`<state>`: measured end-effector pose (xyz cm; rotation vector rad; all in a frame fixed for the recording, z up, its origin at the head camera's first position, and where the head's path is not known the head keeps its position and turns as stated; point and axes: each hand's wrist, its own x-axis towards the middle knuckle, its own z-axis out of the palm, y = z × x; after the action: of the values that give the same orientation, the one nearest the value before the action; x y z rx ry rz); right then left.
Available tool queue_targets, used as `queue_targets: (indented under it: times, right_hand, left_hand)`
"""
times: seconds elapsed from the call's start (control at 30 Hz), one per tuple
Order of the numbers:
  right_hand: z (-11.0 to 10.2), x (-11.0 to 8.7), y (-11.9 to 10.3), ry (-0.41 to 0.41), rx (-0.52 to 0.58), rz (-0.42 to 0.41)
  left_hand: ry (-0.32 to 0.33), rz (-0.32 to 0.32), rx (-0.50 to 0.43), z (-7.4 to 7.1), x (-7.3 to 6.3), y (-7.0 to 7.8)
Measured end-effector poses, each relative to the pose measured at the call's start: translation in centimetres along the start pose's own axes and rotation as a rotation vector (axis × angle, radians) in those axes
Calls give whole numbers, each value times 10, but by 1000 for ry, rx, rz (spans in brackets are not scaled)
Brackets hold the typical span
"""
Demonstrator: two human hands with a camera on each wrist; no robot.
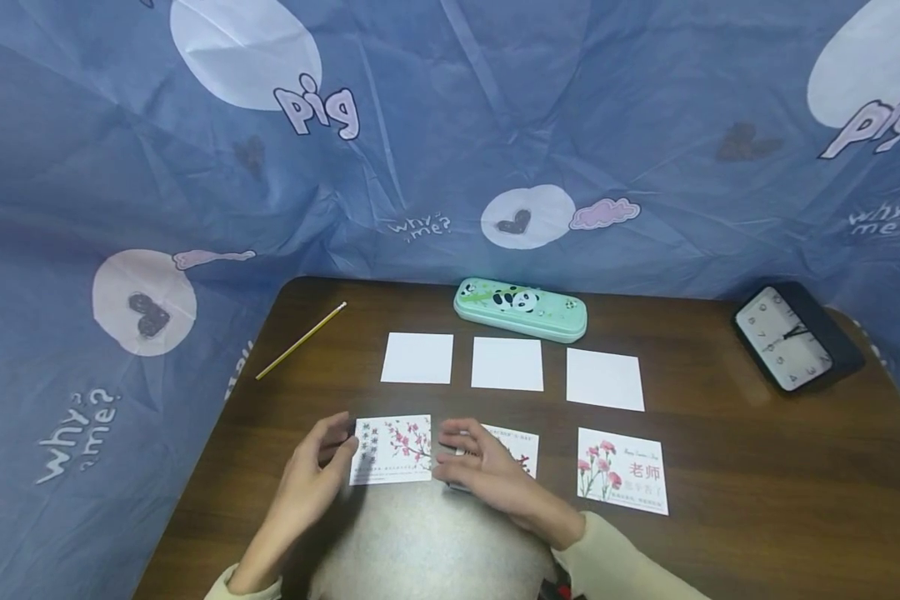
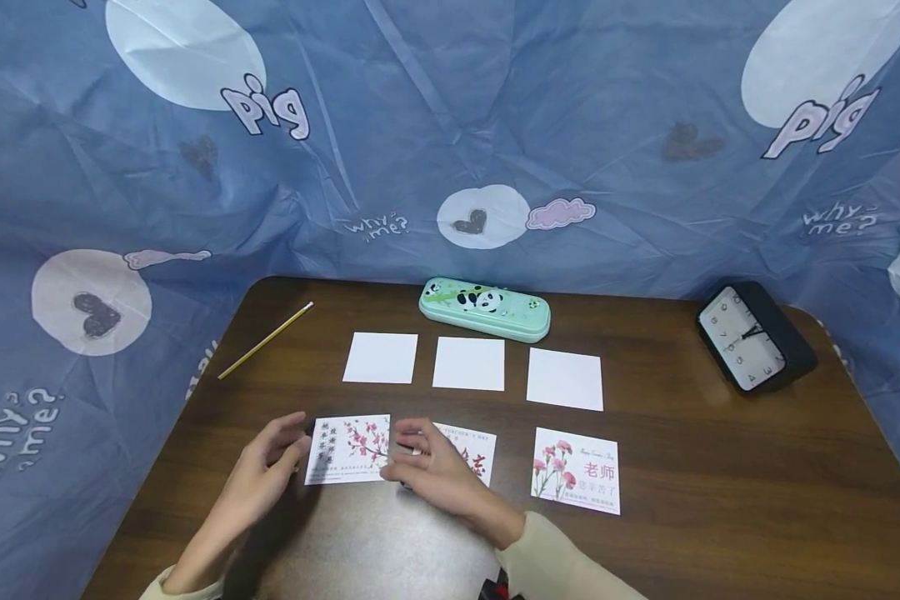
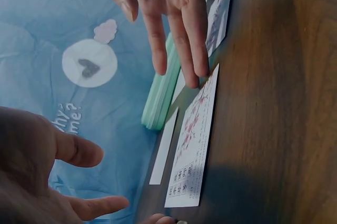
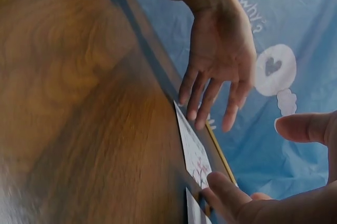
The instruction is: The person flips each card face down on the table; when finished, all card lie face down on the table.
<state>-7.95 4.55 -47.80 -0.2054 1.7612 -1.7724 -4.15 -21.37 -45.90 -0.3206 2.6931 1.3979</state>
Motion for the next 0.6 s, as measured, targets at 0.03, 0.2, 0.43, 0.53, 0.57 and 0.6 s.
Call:
queue_targets:
  times: [0.03, 0.2, 0.43, 0.53, 0.57, 0.6]
  right_hand:
    - [1, 0, 0, 4, 5, 2]
    - [7, -2, 2, 3, 40, 2]
    - [13, -4, 1, 38, 26, 2]
    - [15, -5, 1, 50, 41, 11]
    - [15, -5, 1, 53, 46, 14]
    - [15, -5, 1, 55, 55, 19]
  left_hand:
    - [-1, 4, 2, 0, -2, 0]
    - [-1, -2, -6, 2, -8, 0]
    - [10, 21, -11, 7, -11, 3]
    - [14, 20, -14, 8, -11, 4]
    - [14, 17, -14, 8, -12, 4]
    - [12, 17, -13, 9, -12, 4]
